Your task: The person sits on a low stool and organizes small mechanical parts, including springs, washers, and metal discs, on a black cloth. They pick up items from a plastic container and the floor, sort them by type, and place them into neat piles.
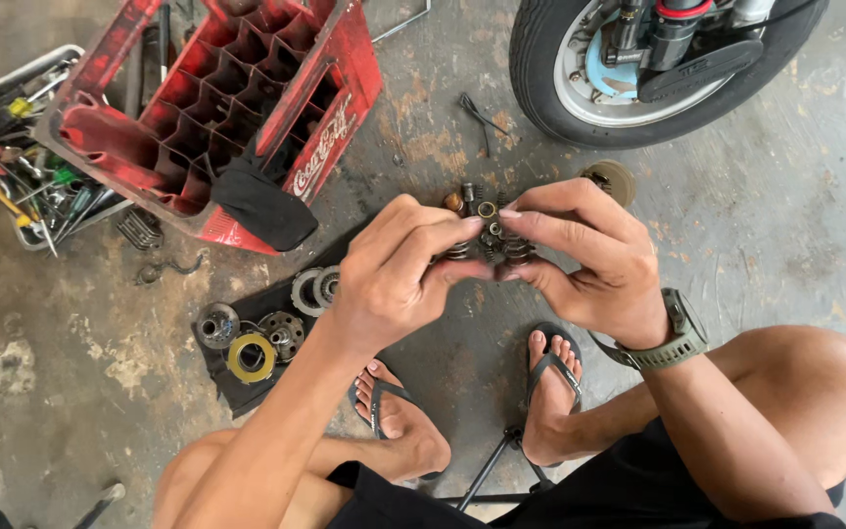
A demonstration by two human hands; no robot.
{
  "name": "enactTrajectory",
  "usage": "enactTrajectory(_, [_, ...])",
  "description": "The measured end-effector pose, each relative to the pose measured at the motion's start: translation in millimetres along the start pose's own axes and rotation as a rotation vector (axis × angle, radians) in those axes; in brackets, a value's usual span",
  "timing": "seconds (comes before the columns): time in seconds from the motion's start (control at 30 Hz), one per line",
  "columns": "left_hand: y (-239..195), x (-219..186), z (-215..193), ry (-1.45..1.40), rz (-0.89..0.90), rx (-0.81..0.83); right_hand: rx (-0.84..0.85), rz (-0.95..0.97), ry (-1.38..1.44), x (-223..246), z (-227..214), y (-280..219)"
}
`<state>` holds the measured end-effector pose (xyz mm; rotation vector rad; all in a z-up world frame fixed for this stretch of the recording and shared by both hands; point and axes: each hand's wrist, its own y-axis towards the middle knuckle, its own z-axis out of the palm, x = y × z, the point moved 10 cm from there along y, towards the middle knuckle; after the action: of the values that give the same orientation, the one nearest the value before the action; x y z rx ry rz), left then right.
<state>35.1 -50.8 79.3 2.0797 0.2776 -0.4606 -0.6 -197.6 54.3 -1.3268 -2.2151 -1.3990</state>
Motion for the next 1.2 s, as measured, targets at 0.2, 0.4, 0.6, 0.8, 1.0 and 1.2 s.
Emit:
enactTrajectory(0.2, [0.6, 5.7, -5.2, -0.059, -0.113, 0.026, 0.007, 0.008, 0.012, 3.3, -4.2, 4.1])
enactTrajectory(0.4, [-1.0, 5.6, -4.0, -0.068, -0.118, 0.036, 0.007, 0.010, 0.031, 7.1, 1.1, 3.6])
enactTrajectory(0.6, [-19.6, 46.8, -2.6, -0.065, -0.451, -0.006, 0.032, -0.033, -0.053, -18.0, 5.3, -1.7])
enactTrajectory(0.8, [-74.8, 99.9, 6.7, -0.499, -1.117, -0.130, 0.120, 0.264, -0.050, -131.1, 49.4, -36.9])
enactTrajectory(1.0, [-74.8, 92.1, -8.7, -0.512, -1.140, -0.089, 0.288, 0.702, -0.181, -308.2, 135.4, -154.4])
enactTrajectory(1.2, [-74.1, 86.3, -28.5, -0.332, -1.118, 0.075, 0.339, 0.528, -0.308, -415.3, 194.0, -177.2])
